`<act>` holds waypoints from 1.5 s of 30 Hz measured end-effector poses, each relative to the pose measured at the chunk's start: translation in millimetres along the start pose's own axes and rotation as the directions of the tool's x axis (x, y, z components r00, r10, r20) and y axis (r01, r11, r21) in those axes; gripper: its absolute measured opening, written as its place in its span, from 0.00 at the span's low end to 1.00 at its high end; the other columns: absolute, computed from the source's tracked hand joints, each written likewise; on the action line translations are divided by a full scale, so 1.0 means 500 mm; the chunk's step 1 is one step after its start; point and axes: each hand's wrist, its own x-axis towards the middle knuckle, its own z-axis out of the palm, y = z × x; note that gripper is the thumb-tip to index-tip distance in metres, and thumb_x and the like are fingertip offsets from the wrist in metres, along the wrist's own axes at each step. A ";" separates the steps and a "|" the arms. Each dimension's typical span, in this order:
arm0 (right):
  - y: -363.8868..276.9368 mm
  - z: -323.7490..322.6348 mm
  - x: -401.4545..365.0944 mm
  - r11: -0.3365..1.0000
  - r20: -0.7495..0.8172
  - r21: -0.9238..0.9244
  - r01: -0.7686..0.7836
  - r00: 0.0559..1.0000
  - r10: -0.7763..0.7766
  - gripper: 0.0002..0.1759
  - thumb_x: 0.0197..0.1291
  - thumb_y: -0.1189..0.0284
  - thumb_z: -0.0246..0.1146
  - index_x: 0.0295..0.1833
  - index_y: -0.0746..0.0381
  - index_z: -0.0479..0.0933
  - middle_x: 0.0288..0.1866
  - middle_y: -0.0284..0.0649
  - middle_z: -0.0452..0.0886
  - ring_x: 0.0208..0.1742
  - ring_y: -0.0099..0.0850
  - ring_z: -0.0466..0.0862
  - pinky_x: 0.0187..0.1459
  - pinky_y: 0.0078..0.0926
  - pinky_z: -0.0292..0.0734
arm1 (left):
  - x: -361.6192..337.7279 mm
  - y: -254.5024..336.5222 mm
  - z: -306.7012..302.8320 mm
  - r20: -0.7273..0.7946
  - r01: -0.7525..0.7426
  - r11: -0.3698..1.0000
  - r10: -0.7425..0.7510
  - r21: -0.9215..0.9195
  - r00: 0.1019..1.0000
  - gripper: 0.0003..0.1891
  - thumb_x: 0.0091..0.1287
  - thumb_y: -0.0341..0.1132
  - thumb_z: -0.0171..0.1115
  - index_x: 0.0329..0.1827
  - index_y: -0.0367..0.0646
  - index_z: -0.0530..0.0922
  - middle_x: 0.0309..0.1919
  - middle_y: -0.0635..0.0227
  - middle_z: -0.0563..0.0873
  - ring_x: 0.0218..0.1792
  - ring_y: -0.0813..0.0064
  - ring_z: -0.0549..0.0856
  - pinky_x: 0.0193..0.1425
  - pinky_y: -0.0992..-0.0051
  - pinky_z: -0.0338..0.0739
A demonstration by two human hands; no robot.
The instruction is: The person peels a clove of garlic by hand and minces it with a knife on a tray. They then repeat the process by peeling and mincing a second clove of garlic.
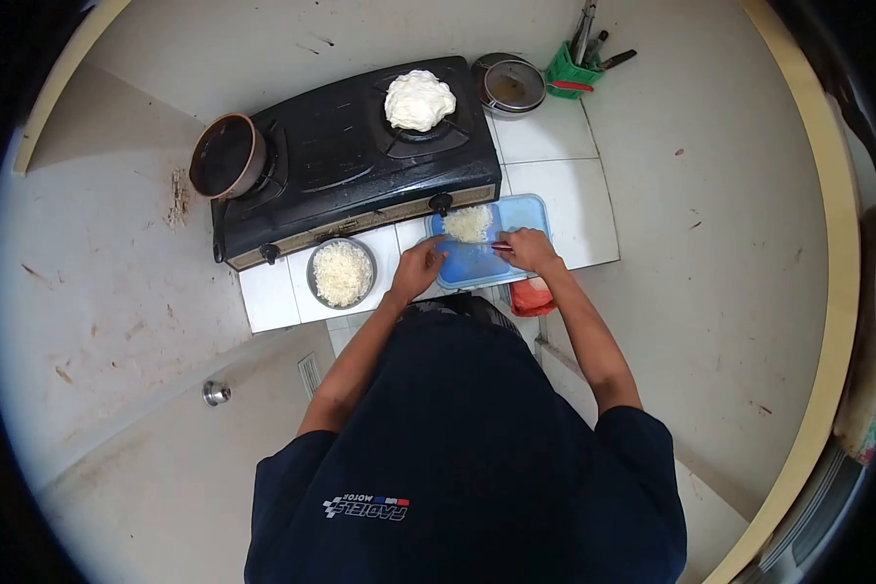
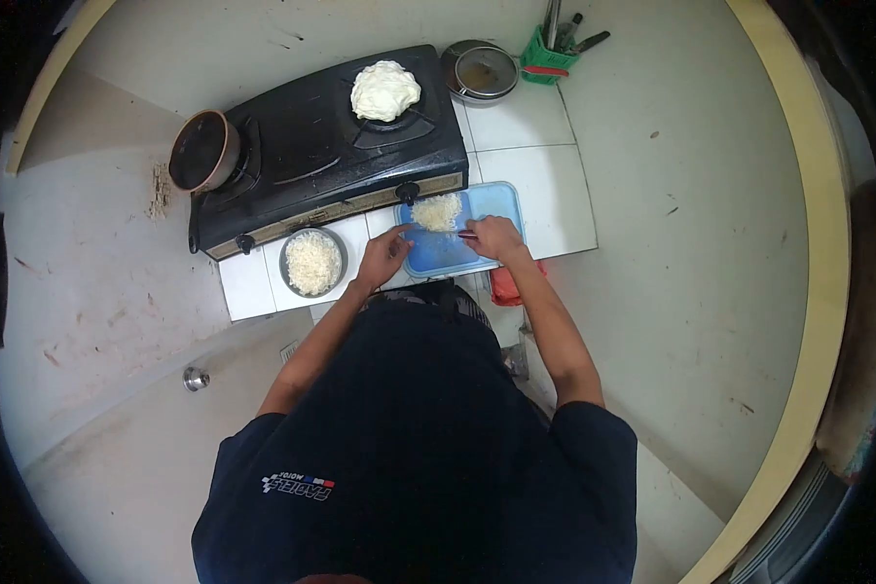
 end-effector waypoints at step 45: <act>-0.188 0.350 -0.422 0.023 0.022 0.982 -0.188 0.229 0.973 0.18 0.69 0.57 0.71 0.40 0.63 0.85 0.24 0.30 0.81 0.24 0.17 0.75 0.28 0.22 0.69 | 0.224 0.014 0.449 0.477 -0.323 0.910 0.170 0.261 0.862 0.26 0.62 0.30 0.70 0.63 0.33 0.75 0.52 0.47 0.83 0.54 0.48 0.82 0.63 0.55 0.78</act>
